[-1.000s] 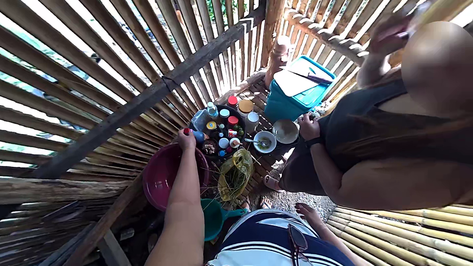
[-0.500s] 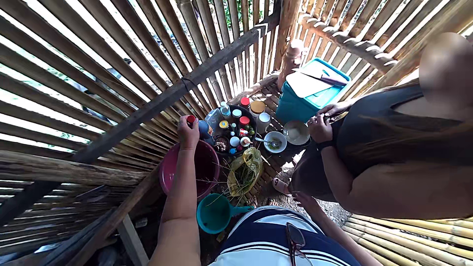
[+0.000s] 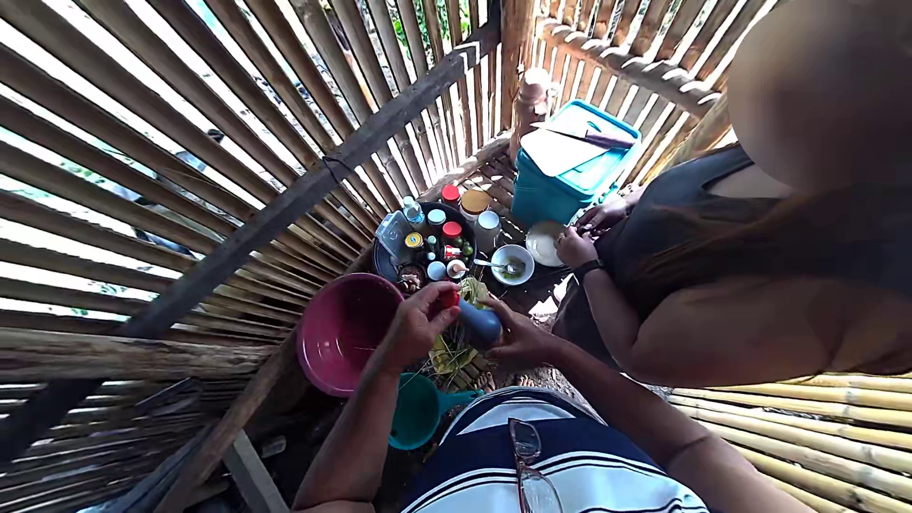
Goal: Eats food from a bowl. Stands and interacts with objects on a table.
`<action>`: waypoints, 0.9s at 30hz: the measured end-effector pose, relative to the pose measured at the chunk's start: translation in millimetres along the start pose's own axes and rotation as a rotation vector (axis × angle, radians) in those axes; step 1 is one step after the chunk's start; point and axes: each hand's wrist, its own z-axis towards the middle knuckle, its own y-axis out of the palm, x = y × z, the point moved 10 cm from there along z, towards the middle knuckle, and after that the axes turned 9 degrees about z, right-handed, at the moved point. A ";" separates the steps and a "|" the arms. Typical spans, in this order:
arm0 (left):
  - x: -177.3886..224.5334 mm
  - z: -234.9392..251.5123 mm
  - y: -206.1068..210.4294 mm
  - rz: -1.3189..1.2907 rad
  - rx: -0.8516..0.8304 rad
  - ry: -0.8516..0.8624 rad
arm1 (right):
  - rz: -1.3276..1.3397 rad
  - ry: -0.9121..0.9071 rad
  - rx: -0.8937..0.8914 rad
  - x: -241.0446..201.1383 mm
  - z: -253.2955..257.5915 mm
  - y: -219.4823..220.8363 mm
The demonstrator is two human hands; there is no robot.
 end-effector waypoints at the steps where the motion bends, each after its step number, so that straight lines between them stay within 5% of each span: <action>1: -1.1 1.0 13.3 0.063 -0.041 0.019 | 0.022 0.019 -0.019 9.5 -6.0 1.5; 9: -9.2 18.7 77.2 0.463 -0.038 0.120 | -0.176 0.133 0.160 43.6 -55.5 -14.3; 12: -19.3 32.1 82.4 0.605 -0.117 -0.048 | -0.200 0.160 0.237 51.7 -62.1 -19.8; 15: -30.0 41.3 86.2 0.737 -0.390 -0.246 | -0.222 0.175 0.281 54.7 -64.1 -23.2; 17: -34.2 47.7 86.8 0.676 -0.413 -0.250 | -0.215 0.181 0.300 61.8 -64.6 -26.2; 22: -28.8 66.0 109.4 0.290 -0.436 0.131 | -0.144 0.254 0.325 81.1 -63.7 -35.8; 27: -47.6 87.4 123.0 0.419 -0.526 -0.003 | -0.172 0.361 0.370 92.3 -65.3 -38.9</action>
